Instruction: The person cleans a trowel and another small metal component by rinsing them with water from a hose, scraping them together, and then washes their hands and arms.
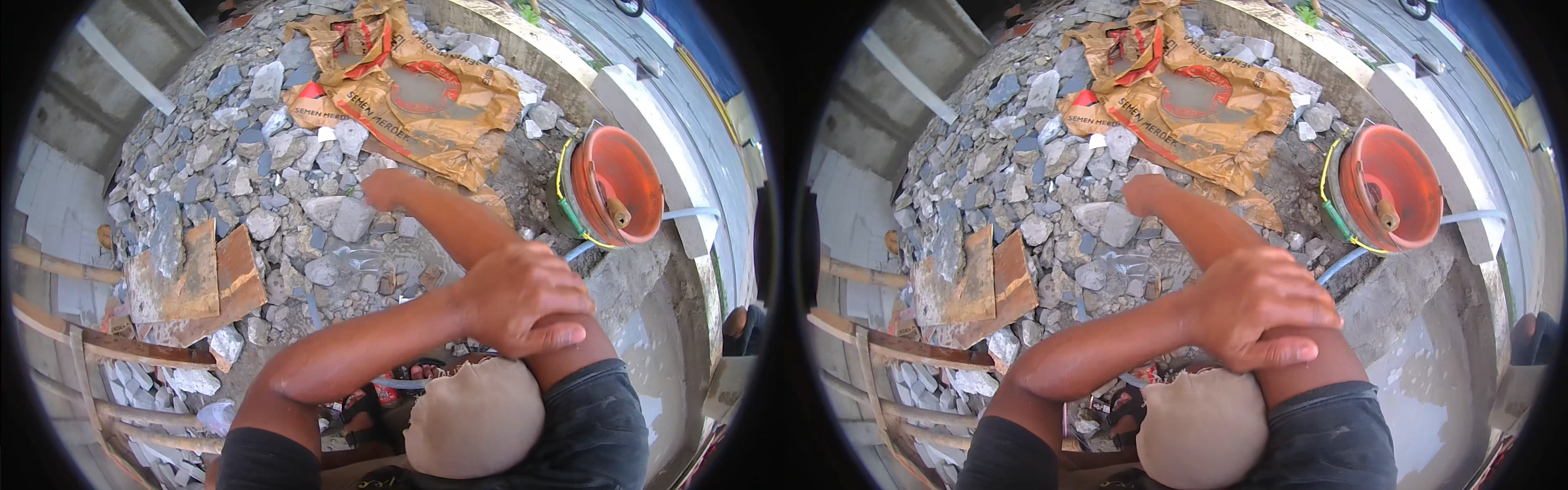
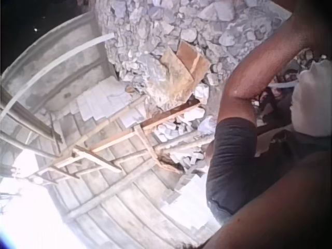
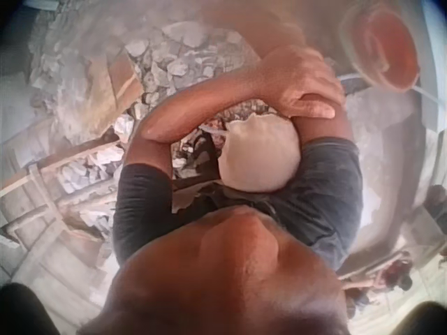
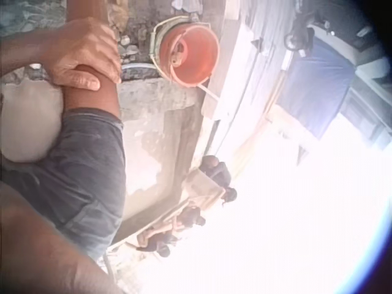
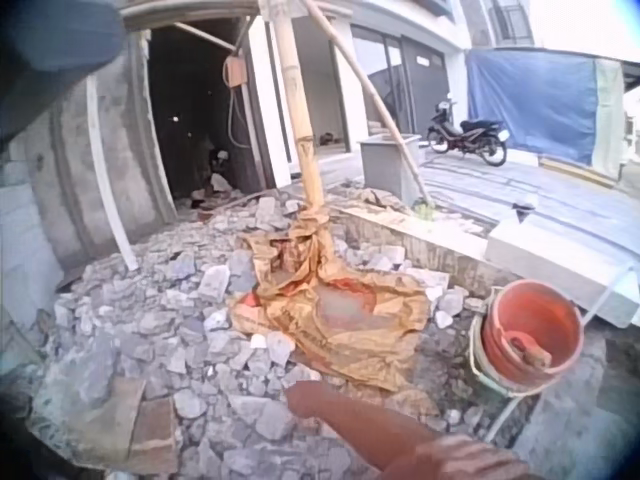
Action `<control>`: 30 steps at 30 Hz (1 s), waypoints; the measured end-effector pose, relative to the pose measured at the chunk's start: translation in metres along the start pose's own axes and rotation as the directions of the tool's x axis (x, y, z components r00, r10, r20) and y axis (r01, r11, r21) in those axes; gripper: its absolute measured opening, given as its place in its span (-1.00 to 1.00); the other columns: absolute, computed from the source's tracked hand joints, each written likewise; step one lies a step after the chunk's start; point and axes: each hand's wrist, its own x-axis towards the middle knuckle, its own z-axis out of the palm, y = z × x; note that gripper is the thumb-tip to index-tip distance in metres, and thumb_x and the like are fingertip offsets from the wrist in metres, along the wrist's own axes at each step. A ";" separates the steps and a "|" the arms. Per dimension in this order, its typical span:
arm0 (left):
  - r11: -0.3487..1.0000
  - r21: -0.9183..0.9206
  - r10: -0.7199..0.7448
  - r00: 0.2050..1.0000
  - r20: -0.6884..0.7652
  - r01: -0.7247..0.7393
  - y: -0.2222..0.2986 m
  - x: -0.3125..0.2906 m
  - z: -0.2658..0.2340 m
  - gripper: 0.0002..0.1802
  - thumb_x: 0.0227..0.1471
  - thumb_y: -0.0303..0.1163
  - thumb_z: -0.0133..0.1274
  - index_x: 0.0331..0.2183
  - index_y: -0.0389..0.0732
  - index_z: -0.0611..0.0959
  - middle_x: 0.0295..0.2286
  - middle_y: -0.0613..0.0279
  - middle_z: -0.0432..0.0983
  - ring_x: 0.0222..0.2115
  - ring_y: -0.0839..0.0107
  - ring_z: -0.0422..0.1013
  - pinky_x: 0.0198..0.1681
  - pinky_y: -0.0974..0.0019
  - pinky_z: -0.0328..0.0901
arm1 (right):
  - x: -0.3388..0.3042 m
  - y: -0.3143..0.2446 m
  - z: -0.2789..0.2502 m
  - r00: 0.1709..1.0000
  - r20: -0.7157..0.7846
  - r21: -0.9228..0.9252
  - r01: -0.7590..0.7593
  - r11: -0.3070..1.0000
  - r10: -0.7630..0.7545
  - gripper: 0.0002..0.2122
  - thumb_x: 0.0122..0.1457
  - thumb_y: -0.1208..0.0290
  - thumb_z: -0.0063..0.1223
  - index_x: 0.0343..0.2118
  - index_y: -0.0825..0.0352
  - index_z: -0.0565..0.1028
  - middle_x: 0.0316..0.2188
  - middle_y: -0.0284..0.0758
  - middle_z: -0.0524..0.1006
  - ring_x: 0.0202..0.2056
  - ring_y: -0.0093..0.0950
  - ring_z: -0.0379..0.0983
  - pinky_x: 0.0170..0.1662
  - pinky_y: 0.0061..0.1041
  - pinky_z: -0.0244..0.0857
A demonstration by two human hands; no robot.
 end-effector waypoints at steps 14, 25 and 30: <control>0.964 0.256 -0.039 0.987 -0.154 0.078 -0.072 -0.032 -0.038 -0.74 -0.07 -0.16 0.00 -0.58 -0.10 0.63 -0.54 0.17 0.56 -0.45 0.15 0.50 -0.32 0.02 0.30 | 0.001 0.055 -0.034 0.835 0.325 0.807 -0.489 0.330 0.443 -0.53 0.24 0.15 -0.02 0.09 0.37 0.26 -0.12 -0.01 0.42 -0.32 -0.13 0.51 -0.36 -0.03 0.50; 0.858 0.416 -0.055 0.858 -0.511 0.303 -0.116 -0.079 -0.043 -0.52 0.22 -0.04 -0.23 -0.15 -0.25 0.54 -0.15 0.05 0.44 -0.01 0.03 0.30 0.20 0.03 0.02 | 0.022 0.026 -0.043 0.841 0.332 0.735 -0.514 0.442 0.427 -0.76 0.20 0.40 -0.05 -0.13 0.31 0.56 -0.16 -0.24 0.58 -0.17 -0.25 0.57 -0.21 -0.12 0.48; 0.928 0.369 0.001 0.993 -0.117 0.042 -0.024 -0.011 -0.067 -0.65 0.19 -0.20 -0.19 -0.32 -0.26 0.56 -0.30 0.11 0.51 -0.17 0.10 0.39 0.02 0.11 0.14 | 0.026 -0.011 -0.064 0.991 0.103 -0.048 -0.079 0.996 0.084 -0.77 0.17 0.39 -0.04 -0.17 0.27 0.59 -0.17 -0.28 0.60 -0.16 -0.29 0.57 -0.20 -0.16 0.47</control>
